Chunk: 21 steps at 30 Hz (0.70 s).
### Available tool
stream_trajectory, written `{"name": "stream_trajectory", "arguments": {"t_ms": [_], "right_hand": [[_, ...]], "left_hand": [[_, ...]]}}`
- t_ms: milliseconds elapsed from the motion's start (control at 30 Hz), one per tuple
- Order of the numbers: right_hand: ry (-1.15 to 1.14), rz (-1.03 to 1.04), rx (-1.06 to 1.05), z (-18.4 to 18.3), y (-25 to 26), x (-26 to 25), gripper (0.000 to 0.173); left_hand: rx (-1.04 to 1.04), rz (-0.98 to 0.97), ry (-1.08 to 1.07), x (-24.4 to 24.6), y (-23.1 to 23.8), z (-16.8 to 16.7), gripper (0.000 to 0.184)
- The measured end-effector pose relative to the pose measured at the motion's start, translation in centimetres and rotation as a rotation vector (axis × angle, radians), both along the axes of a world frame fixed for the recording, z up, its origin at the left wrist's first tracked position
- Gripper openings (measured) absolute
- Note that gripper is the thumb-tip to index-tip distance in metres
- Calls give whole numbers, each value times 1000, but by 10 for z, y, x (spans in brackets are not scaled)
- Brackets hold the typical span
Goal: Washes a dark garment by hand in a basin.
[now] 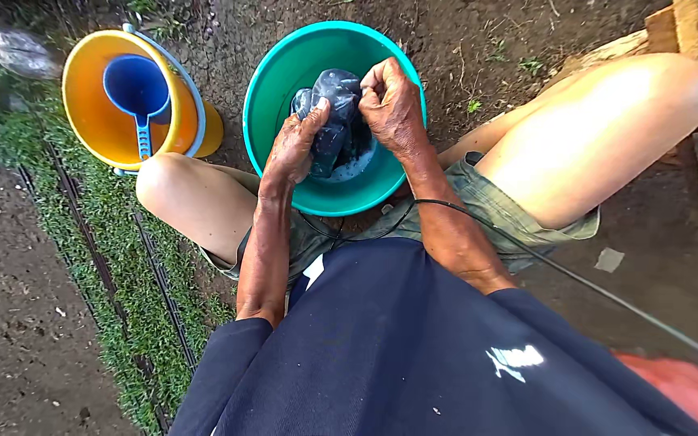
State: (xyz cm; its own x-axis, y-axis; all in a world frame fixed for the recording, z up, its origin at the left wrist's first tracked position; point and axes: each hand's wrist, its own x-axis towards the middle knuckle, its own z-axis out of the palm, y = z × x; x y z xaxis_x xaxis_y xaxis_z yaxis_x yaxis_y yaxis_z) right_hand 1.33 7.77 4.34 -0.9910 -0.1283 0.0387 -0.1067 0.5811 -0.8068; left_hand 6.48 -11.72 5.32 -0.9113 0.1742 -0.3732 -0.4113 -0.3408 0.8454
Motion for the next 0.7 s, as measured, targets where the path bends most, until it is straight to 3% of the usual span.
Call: {"name": "stream_trajectory", "arguments": {"t_ms": [133,200,300,467,700], "right_hand": [[-128,119,-246,-11,-3,0,34],[-216,156,-295,-14,-3,1,30],[-237,163,-268,-10,-2,-2,21],[-146,98,-296,-9,-4,-3,17],[33,-37,-91,-7,-5,-6,26]], "left_hand": [[20,-10,-25,-3,-2,-4,39],[34,-26,-47,-3,-5,-3,45],[33,-74,-44,-4,-10,-3,47],[42,-116,-39,-6,-17,-4,32],[90,-74,-66,-2,-16,-6,27]]}}
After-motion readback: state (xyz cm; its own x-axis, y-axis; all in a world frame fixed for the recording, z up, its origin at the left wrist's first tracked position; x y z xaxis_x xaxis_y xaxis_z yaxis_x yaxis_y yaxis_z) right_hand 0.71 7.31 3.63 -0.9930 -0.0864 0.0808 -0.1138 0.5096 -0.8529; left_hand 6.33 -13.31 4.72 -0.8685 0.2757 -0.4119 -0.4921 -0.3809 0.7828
